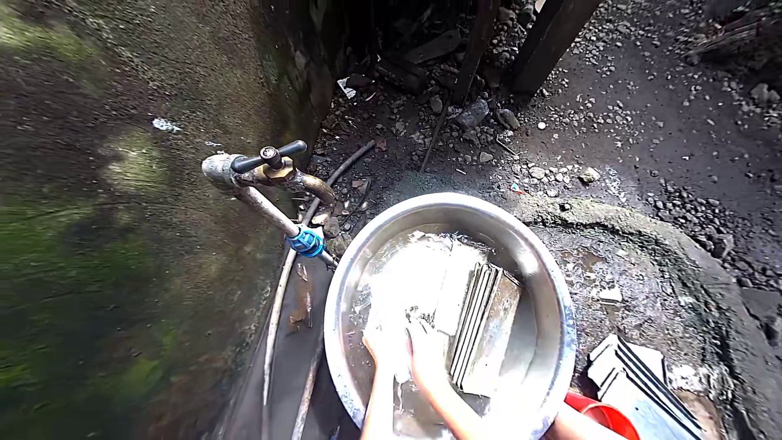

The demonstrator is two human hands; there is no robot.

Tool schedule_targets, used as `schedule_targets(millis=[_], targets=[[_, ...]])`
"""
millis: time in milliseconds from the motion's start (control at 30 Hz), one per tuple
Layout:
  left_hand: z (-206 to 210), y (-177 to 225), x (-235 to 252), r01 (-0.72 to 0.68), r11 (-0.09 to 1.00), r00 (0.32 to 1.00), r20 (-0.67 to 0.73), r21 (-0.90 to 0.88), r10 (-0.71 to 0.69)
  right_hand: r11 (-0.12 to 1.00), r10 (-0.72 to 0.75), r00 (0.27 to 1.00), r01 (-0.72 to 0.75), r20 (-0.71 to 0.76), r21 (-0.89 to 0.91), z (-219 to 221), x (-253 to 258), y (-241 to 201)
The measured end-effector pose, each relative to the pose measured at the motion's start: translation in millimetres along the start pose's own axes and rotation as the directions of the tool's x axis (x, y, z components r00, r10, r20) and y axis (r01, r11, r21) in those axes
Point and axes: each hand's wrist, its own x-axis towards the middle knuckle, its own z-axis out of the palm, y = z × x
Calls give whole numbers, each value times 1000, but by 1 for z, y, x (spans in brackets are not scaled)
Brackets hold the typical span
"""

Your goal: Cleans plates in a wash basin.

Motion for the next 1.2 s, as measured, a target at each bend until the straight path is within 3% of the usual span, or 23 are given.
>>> schedule_targets(millis=[67, 167, 300, 400, 500, 667, 833, 900, 1000, 1100, 1200], targets=[[0, -2, -3, -1, 999, 1000, -1, -45, 1, 996, -91, 995, 92, -30, 21, 4, -22, 16], [-34, 39, -38, 229, 950, 942, 295, -213, -161, 994, -87, 994, 83, 58, 77, -10, -36, 24], [-46, 25, -50, 420, 853, 862, 429, -308, -270, 968, 87, 994, -100, 65, 232, -17, -34, 19], [-58, 39, -50, 605, 701, 756, 550, -377, -356, 827, 239, 971, -207, 7, 523, -21, -38, 10], [-69, 45, -66, 558, 716, 765, 594, -418, -249, 675, 206, 978, -170, 37, 718, -31, -51, 3], [-54, 43, -86, 454, 748, 852, 480, -484, -207, 540, 136, 987, -143, 82, 830, -34, -84, -10], [-72, 63, -95, 451, 846, 760, 619, -285, -198, 233, 178, 970, -205, 166, 950, -47, -95, -14], [-78, 55, -84, 343, 904, 751, 653, -254, -101, 133, 222, 957, -220, 187, 966, -55, -90, -19], [-91, 63, -69, 164, 966, 783, 621, -202, -3, 81, 302, 932, -233, 199, 969, -62, -73, -20], [-92, 72, -72, 297, 944, 794, 586, -146, -159, 28, 314, 904, -315, 291, 949, -60, -56, -22], [-78, 45, -82, 519, 822, 757, 572, -236, -314, -22, 274, 829, -501, 487, 865, -56, -40, -28]])
